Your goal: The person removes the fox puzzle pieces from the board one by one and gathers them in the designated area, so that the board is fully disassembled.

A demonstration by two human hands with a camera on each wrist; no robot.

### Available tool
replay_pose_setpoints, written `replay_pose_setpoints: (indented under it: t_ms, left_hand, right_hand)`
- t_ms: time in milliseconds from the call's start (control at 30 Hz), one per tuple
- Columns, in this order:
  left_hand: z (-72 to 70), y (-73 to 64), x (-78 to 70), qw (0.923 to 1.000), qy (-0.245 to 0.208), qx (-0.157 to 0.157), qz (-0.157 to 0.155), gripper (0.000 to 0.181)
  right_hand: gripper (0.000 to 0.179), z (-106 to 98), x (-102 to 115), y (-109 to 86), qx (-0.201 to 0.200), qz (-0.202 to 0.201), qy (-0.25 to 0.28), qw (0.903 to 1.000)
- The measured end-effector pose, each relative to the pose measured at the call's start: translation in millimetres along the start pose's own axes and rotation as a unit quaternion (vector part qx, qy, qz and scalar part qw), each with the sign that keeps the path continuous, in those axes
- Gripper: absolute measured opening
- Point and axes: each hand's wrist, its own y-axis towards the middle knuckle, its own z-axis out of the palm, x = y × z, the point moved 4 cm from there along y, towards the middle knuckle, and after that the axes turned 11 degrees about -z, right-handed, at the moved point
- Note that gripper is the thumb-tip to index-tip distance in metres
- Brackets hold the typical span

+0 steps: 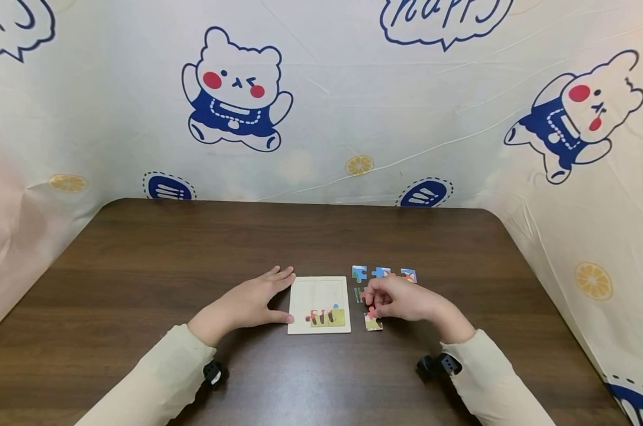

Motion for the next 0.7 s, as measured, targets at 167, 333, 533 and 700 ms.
replay_pose_setpoints:
  t_ms: [167, 333, 533, 700]
  left_hand:
    - [0.3, 0.1, 0.9, 1.0000, 0.000, 0.001, -0.004, 0.084]
    - [1.3, -0.2, 2.0, 1.0000, 0.001, 0.003, -0.009, 0.085]
    - [1.3, 0.0, 1.9, 0.9999, 0.004, 0.006, -0.014, 0.085]
    - [0.7, 1.3, 0.5, 0.9998, 0.009, 0.008, -0.016, 0.085]
  right_hand:
    - [0.011, -4, 1, -1.1, -0.004, 0.014, -0.004, 0.9999]
    - [0.009, -5, 5, 2.6, -0.011, 0.009, -0.009, 0.9999]
    - [0.010, -2, 13, 17.1, -0.015, -0.004, -0.031, 0.9994]
    - [0.010, 5, 20, 32.1, 0.005, -0.024, -0.052, 0.9984]
